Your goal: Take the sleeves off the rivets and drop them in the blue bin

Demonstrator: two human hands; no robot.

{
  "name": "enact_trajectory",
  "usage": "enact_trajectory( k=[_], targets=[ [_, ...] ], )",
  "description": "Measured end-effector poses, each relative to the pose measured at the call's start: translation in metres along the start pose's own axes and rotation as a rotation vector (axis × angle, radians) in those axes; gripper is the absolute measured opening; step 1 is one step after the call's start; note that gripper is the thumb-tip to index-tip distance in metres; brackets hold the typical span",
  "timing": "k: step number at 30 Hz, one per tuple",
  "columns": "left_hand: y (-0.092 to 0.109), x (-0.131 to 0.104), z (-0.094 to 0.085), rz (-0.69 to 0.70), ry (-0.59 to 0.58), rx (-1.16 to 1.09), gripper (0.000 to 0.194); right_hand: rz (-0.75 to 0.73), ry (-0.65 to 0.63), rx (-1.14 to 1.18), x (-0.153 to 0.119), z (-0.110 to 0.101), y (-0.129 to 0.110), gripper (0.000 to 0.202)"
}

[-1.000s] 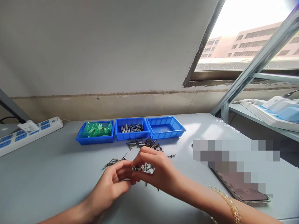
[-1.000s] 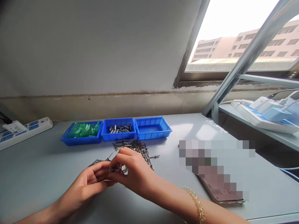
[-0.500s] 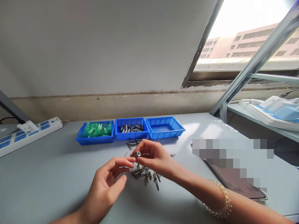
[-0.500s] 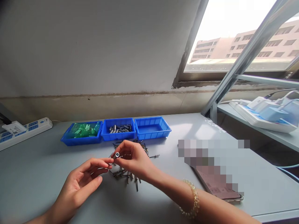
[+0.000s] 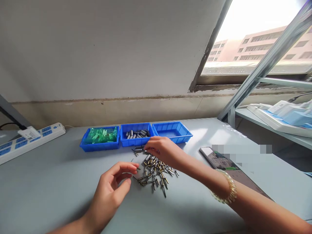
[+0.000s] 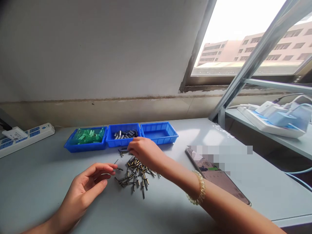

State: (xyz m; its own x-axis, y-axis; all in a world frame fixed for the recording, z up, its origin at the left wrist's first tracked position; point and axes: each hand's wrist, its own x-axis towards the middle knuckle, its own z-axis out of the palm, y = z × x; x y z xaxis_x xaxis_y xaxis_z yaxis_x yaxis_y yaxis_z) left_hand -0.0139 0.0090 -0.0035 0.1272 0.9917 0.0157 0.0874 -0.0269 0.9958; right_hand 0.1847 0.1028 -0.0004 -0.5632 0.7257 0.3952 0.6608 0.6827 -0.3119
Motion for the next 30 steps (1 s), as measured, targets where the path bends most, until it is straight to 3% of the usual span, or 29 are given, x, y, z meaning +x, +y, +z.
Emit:
enact_trajectory(
  k=[6,10,15,21,26,30],
  targets=[
    [0.000,0.002,0.003,-0.006,0.028,0.024,0.013,-0.117,-0.142,-0.310,-0.017,0.014,-0.004,0.022],
    [-0.003,0.002,0.002,0.007,0.028,0.028,0.014,-0.123,-0.156,-0.319,-0.013,0.017,-0.002,0.020],
    [0.002,0.001,0.003,-0.025,0.029,0.035,0.013,-0.074,-0.089,-0.158,-0.013,0.012,-0.009,0.018],
    [-0.011,0.003,0.003,-0.047,-0.006,-0.034,0.032,0.083,0.037,0.368,-0.022,0.001,-0.024,0.012],
    [-0.017,0.001,0.005,-0.124,-0.187,-0.095,0.046,0.037,0.113,0.466,-0.031,0.006,-0.036,0.004],
    [-0.011,-0.001,0.007,-0.189,-0.341,-0.107,0.047,-0.005,0.115,0.518,-0.036,0.015,-0.042,0.010]
  ],
)
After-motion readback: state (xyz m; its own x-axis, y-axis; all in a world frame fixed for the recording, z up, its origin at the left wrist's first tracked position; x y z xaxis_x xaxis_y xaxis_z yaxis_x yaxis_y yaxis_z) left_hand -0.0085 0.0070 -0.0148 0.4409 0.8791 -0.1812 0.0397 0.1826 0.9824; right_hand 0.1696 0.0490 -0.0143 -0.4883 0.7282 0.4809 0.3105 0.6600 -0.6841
